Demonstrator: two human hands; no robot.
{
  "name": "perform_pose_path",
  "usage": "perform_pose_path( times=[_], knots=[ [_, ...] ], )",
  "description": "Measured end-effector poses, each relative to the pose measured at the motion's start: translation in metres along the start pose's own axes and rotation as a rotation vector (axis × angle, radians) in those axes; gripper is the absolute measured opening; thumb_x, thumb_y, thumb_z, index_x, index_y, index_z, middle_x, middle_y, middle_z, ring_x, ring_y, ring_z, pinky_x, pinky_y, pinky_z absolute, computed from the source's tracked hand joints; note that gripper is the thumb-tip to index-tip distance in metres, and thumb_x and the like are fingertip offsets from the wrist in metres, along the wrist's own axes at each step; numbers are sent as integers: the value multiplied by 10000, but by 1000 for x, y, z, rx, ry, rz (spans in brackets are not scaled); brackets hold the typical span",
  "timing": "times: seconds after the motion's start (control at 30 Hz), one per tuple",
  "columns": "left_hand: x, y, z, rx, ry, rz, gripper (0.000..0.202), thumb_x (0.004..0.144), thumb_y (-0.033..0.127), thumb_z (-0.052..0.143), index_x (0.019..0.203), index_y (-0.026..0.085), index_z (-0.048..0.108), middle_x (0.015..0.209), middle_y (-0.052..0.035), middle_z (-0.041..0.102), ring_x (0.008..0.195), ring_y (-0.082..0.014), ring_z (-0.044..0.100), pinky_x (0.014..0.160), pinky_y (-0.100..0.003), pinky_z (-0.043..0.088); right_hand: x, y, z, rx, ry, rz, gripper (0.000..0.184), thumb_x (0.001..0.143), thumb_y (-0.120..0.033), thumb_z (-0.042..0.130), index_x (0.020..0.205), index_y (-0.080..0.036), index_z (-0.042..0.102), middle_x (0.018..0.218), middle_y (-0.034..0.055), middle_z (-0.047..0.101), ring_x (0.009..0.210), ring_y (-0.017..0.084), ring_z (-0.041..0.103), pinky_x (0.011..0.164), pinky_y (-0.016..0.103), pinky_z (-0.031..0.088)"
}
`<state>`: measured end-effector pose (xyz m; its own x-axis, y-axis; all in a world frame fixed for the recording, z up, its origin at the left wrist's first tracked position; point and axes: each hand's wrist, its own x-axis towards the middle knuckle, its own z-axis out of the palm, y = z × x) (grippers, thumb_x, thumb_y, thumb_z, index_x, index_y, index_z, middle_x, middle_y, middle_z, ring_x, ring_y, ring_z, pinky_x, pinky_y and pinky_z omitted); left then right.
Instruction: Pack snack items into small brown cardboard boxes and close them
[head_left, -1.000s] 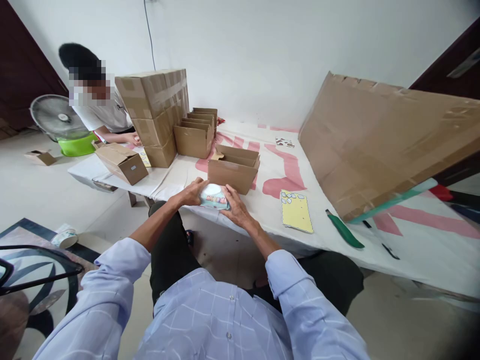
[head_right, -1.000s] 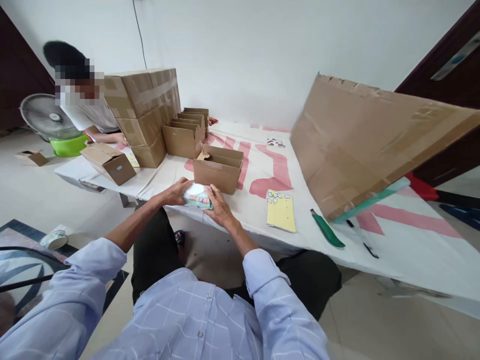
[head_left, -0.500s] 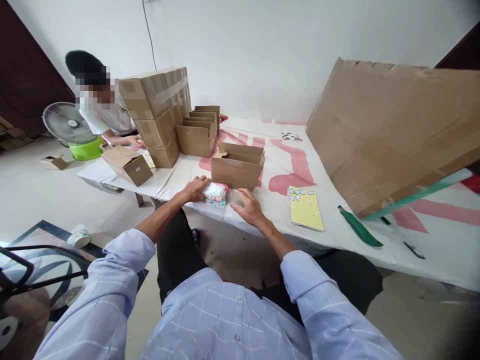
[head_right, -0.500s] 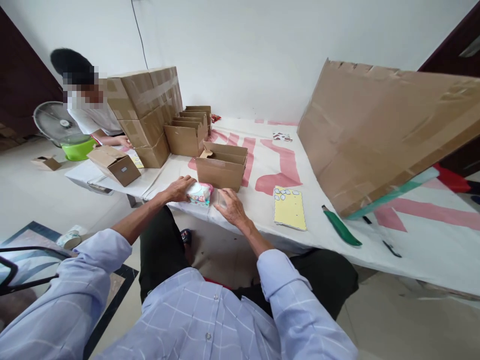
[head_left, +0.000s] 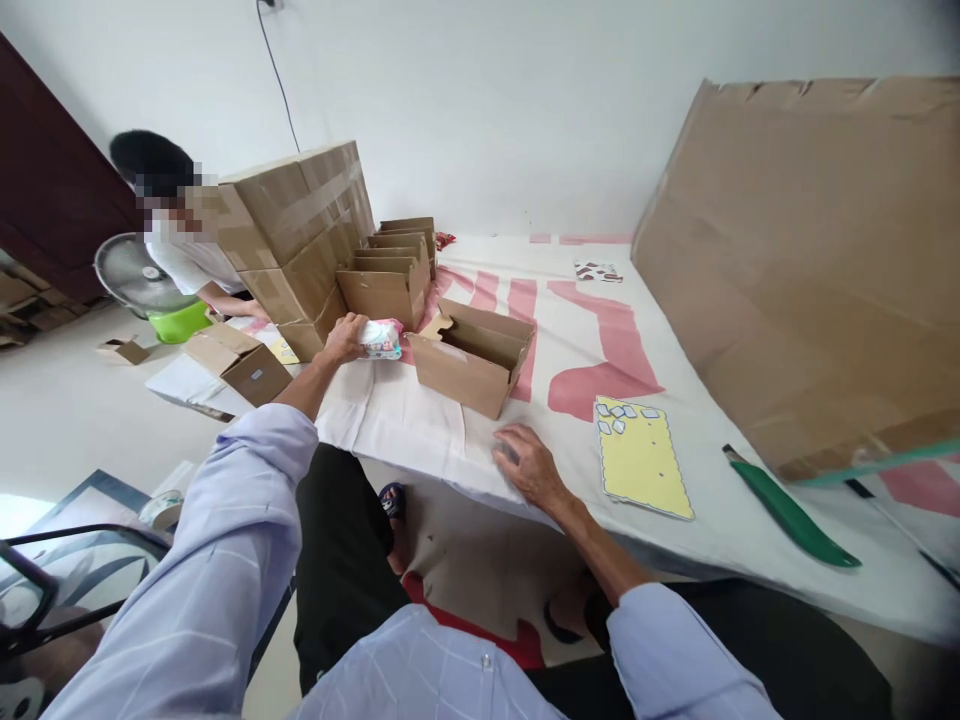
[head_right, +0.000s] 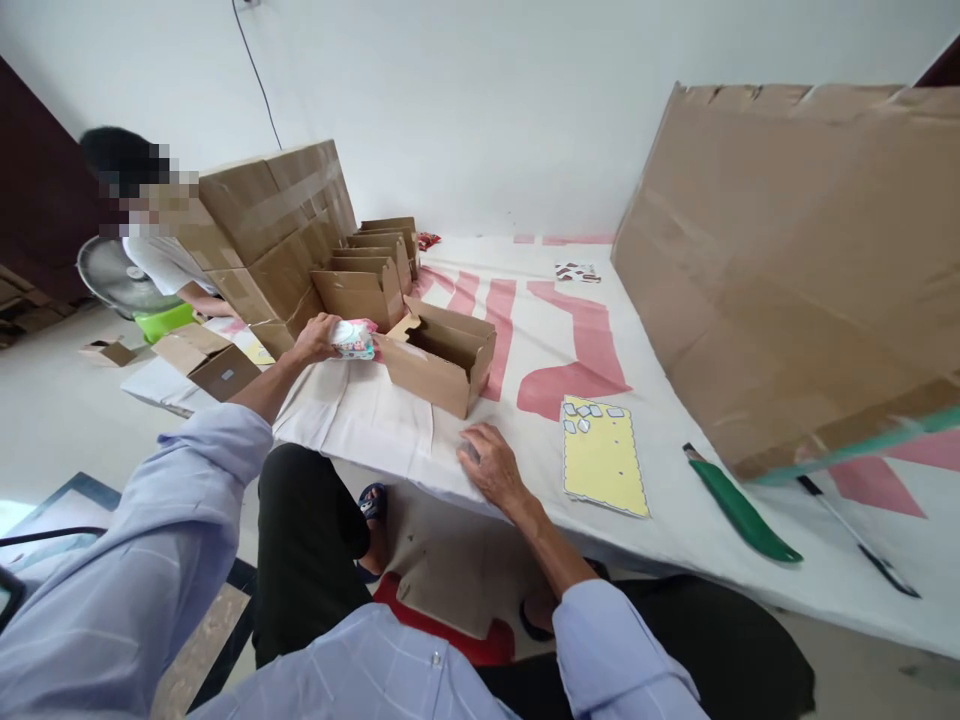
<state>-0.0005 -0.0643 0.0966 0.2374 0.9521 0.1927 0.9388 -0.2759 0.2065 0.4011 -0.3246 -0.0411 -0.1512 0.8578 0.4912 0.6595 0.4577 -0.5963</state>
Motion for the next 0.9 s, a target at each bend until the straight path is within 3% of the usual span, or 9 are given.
perform_pose_path(
  times=[0.13,0.23,0.33,0.4,0.53,0.77,0.9],
  knots=[
    [14,3,15,-2,59,-34,722,723,204,874,1403,240,634,1522,-169,566,1459,-417,457,1123,-497,485,-4,1,-4,33,31,47,297,973,-344,655,1236,-263,766,1214,139,766,1157,347,731,1031,544,644],
    [10,4,33,-27,174,-180,662,799,285,843,1415,234,607,1562,-207,523,1484,-461,445,1132,-544,472,-5,3,-5,61,57,93,344,975,-366,660,1296,-254,717,1240,145,744,1130,349,740,1000,538,656],
    [1,4,55,-180,291,-405,552,826,367,815,1312,224,596,1435,-198,597,1380,-452,553,1099,-538,491,-5,6,-4,78,79,131,359,964,-364,672,1307,-260,690,1227,143,737,1109,353,744,973,537,663],
    [0,6,69,-285,286,-474,458,827,404,799,1193,228,586,1243,-142,671,1250,-398,635,1052,-501,516,-6,6,-4,81,77,143,348,967,-368,673,1304,-279,682,1223,139,737,1115,355,743,970,534,663],
    [12,12,87,-361,263,-503,337,831,446,778,950,249,532,961,-48,658,1037,-300,680,943,-410,530,-6,4,-5,81,65,155,328,988,-373,660,1307,-296,672,1220,133,738,1111,350,747,952,522,670],
    [34,22,103,-448,318,-513,407,794,512,793,846,259,479,857,2,623,884,-239,643,858,-359,496,-9,3,-7,58,70,159,338,992,-349,661,1328,-310,674,1212,133,745,1105,349,756,939,512,677],
    [53,26,113,-480,347,-529,389,780,474,801,821,251,485,874,2,644,917,-233,641,900,-352,488,-11,1,-9,24,78,144,310,1034,-344,626,1332,-262,659,1231,128,739,1124,320,754,979,482,662]
  ],
)
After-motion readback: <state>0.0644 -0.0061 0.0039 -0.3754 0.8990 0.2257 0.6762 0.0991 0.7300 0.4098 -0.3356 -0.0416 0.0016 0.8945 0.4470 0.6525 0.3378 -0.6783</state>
